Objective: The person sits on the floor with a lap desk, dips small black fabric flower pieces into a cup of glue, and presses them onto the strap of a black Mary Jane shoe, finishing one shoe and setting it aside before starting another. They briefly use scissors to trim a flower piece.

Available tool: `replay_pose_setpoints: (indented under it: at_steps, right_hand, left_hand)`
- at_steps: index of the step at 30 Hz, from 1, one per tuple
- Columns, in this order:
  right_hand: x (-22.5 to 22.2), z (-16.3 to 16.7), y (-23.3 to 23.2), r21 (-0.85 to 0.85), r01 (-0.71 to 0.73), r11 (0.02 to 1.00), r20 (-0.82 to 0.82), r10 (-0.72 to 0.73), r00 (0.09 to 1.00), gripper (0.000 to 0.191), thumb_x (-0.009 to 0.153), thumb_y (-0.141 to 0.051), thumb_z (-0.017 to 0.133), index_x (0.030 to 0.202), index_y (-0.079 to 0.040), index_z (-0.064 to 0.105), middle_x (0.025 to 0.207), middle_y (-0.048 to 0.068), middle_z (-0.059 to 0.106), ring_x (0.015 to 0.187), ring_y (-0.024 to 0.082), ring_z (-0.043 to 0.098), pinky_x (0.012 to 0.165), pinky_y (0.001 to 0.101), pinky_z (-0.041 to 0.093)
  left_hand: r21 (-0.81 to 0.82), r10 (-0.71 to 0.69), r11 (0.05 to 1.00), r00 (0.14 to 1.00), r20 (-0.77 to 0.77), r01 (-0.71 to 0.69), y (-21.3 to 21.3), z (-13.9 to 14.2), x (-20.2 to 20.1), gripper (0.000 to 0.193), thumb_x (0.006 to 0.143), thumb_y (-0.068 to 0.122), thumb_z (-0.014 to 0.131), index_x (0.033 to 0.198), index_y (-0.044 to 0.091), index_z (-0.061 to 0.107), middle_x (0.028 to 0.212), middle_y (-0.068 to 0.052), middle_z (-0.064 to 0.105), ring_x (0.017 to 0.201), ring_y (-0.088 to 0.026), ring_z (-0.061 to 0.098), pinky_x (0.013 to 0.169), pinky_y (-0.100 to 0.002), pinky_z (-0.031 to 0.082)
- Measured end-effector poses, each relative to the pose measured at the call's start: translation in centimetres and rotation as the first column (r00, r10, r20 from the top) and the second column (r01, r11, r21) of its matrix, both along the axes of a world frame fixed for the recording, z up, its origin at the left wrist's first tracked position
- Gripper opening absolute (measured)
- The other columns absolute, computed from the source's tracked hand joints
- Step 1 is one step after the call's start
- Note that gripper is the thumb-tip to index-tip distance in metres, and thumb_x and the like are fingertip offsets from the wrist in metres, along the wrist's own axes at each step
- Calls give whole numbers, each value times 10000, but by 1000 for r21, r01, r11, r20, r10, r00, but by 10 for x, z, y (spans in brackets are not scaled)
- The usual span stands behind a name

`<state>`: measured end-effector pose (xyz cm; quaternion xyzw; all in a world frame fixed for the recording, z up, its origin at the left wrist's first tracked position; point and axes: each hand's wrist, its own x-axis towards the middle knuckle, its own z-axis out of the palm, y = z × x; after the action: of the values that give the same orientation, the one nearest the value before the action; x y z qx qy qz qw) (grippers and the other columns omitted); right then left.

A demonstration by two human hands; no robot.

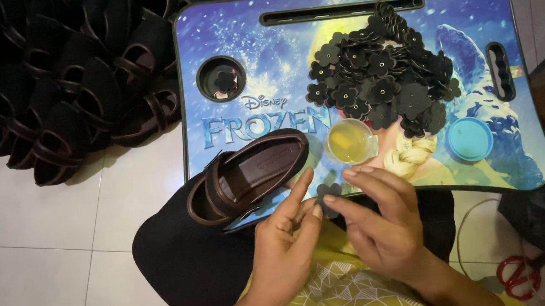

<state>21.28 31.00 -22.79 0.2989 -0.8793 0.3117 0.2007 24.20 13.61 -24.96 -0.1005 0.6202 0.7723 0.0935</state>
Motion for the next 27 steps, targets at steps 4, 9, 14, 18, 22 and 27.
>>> replay_pose_setpoints:
  at_steps: [4,9,14,18,22,27]
  right_hand:
    - [1,-3,1,33,-19,999,-76,22,997,379,777,-26,686,1118,-152,790,1318,117,622,1234,327,543,1089,404,449]
    - [0,-5,4,41,35,999,-59,-32,998,362,761,-35,676,1090,-142,784,1320,125,623,1245,336,531,1092,422,443]
    - [-1,-8,3,45,49,998,-33,-47,998,356,802,-16,680,1125,-121,787,1338,136,621,1254,331,542,1101,416,449]
    - [5,-9,2,57,30,998,-63,-26,998,383,759,-34,687,1118,-125,785,1311,125,622,1215,344,546,1073,427,443]
    - [6,-15,0,49,-9,999,-118,15,993,343,809,-38,707,1126,-143,785,1330,109,626,1224,323,558,1067,413,452]
    - [-10,-17,21,69,165,984,14,-166,986,318,779,-20,658,1058,-117,778,1388,131,604,1284,332,540,1108,449,408]
  left_hand:
    - [65,26,997,998,62,-30,-2,-3,-1,550,978,46,596,1521,94,519,1011,11,733,760,-14,505,674,-188,454]
    - [86,12,996,1000,21,-14,-4,-7,1,532,1007,33,588,1534,58,525,925,30,652,778,2,497,696,-172,454]
    - [51,-4,999,1000,12,3,-3,-10,1,535,1001,35,594,1531,65,520,868,57,610,721,2,451,645,-173,424]
    - [145,54,987,996,70,-63,-1,-12,-2,513,1005,41,590,1515,63,543,837,47,603,672,-10,446,578,-195,391]
    - [150,49,987,997,56,-57,1,-15,-4,507,1001,35,594,1506,46,553,871,48,629,676,-9,436,572,-191,377]
    - [129,77,988,993,88,-88,0,-19,-5,516,998,30,581,1512,57,536,918,45,658,726,-2,493,634,-169,425]
